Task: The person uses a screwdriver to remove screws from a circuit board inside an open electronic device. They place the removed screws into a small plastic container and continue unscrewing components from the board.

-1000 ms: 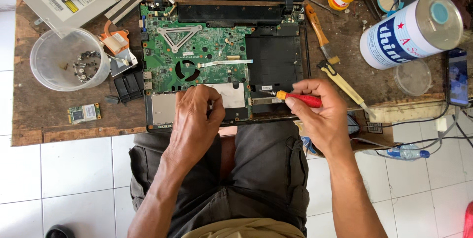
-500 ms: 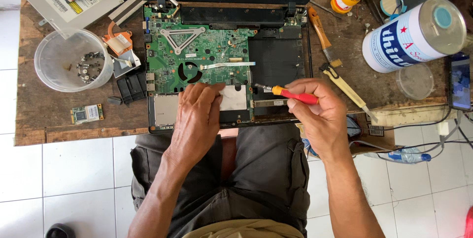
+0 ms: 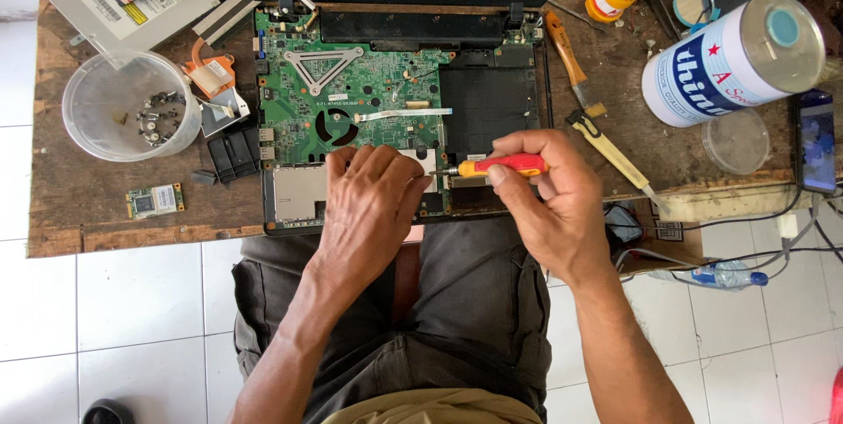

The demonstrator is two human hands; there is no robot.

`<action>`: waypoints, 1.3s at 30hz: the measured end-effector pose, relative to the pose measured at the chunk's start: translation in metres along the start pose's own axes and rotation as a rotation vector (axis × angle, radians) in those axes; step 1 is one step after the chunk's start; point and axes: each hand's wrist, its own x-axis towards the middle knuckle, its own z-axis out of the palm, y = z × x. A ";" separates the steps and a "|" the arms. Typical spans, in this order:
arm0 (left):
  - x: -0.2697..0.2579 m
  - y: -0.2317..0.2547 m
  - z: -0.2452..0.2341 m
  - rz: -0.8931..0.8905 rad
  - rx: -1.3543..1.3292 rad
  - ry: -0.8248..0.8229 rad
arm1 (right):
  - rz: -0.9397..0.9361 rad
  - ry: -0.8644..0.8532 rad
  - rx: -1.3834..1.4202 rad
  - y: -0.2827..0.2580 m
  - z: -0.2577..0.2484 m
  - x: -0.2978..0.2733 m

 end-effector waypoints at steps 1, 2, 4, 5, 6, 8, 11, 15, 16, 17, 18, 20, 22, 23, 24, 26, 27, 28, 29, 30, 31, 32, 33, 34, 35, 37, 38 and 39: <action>0.001 0.000 0.000 0.000 0.001 0.001 | -0.001 0.000 0.000 -0.003 0.001 0.001; 0.001 0.001 0.000 0.016 0.017 -0.005 | -0.008 -0.009 -0.017 -0.005 0.003 0.002; 0.002 0.001 -0.001 0.032 0.032 -0.011 | -0.014 -0.018 -0.035 -0.010 0.005 0.003; 0.002 0.002 -0.002 0.038 0.042 -0.019 | -0.021 -0.030 -0.067 -0.012 0.006 0.004; 0.003 0.002 -0.003 0.044 0.052 -0.026 | -0.028 -0.042 -0.098 -0.013 0.007 0.005; 0.003 0.002 -0.004 0.058 0.052 -0.020 | -0.044 -0.058 -0.113 -0.014 0.007 0.006; 0.005 0.002 -0.006 0.092 0.066 -0.005 | -0.092 -0.104 -0.174 -0.019 0.008 0.011; 0.002 0.005 -0.005 0.099 0.119 0.006 | -0.200 -0.187 -0.238 -0.031 0.013 0.016; 0.001 0.004 -0.005 0.099 0.118 0.006 | -0.199 -0.186 -0.239 -0.035 0.013 0.016; -0.001 0.004 -0.004 0.133 0.144 0.031 | -0.179 -0.259 -0.318 -0.039 0.013 0.016; -0.001 0.003 -0.004 0.166 0.172 0.056 | -0.159 -0.331 -0.396 -0.043 0.013 0.017; -0.003 0.001 -0.003 0.168 0.165 0.054 | -0.149 -0.360 -0.399 -0.046 0.015 0.018; -0.005 -0.001 -0.001 0.168 0.158 0.052 | -0.139 -0.390 -0.402 -0.047 0.018 0.020; -0.005 -0.002 0.000 0.151 0.163 0.043 | -0.183 -0.403 -0.384 -0.046 0.019 0.022; -0.006 -0.003 0.000 0.132 0.169 0.032 | -0.226 -0.418 -0.365 -0.046 0.020 0.024; -0.007 -0.003 -0.001 0.136 0.148 0.036 | -0.151 -0.428 -0.344 -0.046 0.018 0.021; -0.008 -0.004 -0.002 0.143 0.128 0.042 | -0.078 -0.436 -0.325 -0.046 0.017 0.019; -0.008 -0.003 -0.003 0.142 0.128 0.042 | -0.078 -0.437 -0.325 -0.043 0.017 0.019; -0.007 -0.002 -0.003 0.146 0.117 0.060 | -0.071 -0.396 -0.319 -0.039 0.017 0.020; -0.006 -0.001 -0.004 0.150 0.107 0.079 | -0.064 -0.354 -0.313 -0.035 0.018 0.020; -0.006 -0.001 -0.004 0.150 0.107 0.080 | -0.064 -0.355 -0.314 -0.035 0.018 0.019; -0.007 -0.001 -0.004 0.140 0.097 0.082 | -0.030 -0.300 -0.272 -0.036 0.018 0.018; -0.007 0.000 -0.004 0.130 0.088 0.084 | 0.003 -0.245 -0.230 -0.036 0.019 0.018; -0.007 0.004 -0.011 0.130 0.089 0.086 | 0.002 -0.246 -0.230 -0.033 0.018 0.016; -0.006 0.008 -0.017 0.125 0.106 0.086 | 0.032 -0.209 -0.176 -0.030 0.018 0.014; -0.013 0.014 -0.027 0.118 0.121 0.084 | 0.066 -0.172 -0.122 -0.026 0.014 0.010; -0.018 0.015 -0.029 0.099 0.108 0.097 | 0.099 -0.153 -0.105 -0.024 0.011 0.008; -0.024 0.016 -0.032 0.079 0.095 0.110 | 0.132 -0.134 -0.088 -0.023 0.009 0.005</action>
